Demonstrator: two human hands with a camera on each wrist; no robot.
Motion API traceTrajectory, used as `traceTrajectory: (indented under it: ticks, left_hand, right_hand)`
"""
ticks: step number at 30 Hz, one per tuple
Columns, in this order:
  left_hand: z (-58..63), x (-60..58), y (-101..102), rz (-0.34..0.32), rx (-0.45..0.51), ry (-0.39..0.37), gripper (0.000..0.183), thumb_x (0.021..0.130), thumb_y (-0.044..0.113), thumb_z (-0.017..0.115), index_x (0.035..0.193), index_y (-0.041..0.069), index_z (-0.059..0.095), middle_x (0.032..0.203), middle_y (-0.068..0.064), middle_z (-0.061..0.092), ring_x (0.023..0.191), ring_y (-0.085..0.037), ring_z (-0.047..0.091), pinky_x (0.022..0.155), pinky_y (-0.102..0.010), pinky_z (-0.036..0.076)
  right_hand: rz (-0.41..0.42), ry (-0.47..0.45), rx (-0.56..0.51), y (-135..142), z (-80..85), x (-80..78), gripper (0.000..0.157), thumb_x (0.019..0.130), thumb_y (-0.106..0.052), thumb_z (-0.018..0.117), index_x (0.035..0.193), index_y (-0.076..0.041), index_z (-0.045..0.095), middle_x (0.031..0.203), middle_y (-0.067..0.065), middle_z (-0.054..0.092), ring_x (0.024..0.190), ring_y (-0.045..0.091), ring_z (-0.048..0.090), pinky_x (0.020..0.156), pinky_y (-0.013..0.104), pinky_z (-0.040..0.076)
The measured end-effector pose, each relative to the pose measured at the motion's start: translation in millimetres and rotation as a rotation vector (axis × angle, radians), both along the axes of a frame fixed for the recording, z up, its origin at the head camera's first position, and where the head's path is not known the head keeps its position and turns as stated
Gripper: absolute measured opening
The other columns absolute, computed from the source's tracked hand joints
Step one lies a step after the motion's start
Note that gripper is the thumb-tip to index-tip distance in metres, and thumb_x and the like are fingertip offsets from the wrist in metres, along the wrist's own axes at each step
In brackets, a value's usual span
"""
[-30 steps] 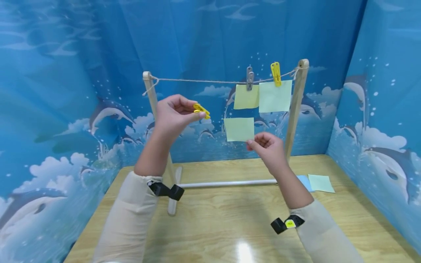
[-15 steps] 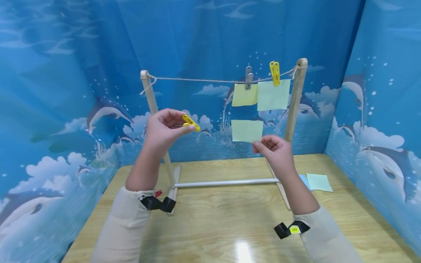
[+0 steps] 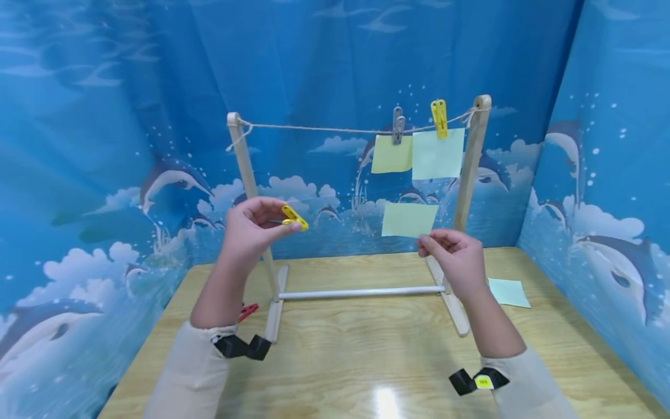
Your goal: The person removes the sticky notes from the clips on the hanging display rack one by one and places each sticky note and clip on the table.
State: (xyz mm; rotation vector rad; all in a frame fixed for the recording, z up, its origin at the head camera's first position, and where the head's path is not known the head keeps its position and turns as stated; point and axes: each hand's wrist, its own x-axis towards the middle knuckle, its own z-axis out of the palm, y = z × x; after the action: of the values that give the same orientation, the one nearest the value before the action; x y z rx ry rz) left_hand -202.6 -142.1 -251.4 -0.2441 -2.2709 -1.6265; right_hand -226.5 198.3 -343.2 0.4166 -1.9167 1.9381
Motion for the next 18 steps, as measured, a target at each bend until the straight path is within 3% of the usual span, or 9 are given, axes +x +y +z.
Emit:
traceTrajectory:
  ticks: [7,12,18]
  left_hand:
    - [-18.7,8.2,-12,0.01,-0.012,-0.031,0.042,0.079,0.026,0.083,0.114,0.01,0.067,0.107,-0.007,0.07,0.093,-0.021,0.069,0.081,-0.026,0.057]
    - [-38.0,14.8,-22,0.008,0.043,-0.062,0.048,0.08,0.022,0.082,0.124,0.011,0.066,0.111,-0.008,0.07,0.096,-0.019,0.068,0.082,-0.026,0.056]
    - [-59.9,22.8,-35,0.043,0.1,-0.115,0.044,0.081,0.023,0.081,0.118,0.007,0.066,0.112,-0.011,0.068,0.099,-0.019,0.067,0.084,-0.025,0.056]
  right_hand:
    - [-0.085,-0.066,0.076,15,-10.8,9.7,0.03,0.091,-0.023,0.071,0.103,0.005,0.071,0.085,-0.001,0.074,0.074,0.011,0.07,0.078,0.019,0.056]
    - [-0.098,-0.074,0.111,23,-23.1,14.7,0.032,0.093,-0.021,0.068,0.105,0.01,0.068,0.086,-0.004,0.073,0.074,0.009,0.069,0.077,0.018,0.055]
    - [-0.115,-0.057,0.128,33,-37.9,19.2,0.029,0.095,-0.017,0.066,0.103,0.01,0.065,0.086,-0.004,0.073,0.074,0.01,0.069,0.075,0.018,0.056]
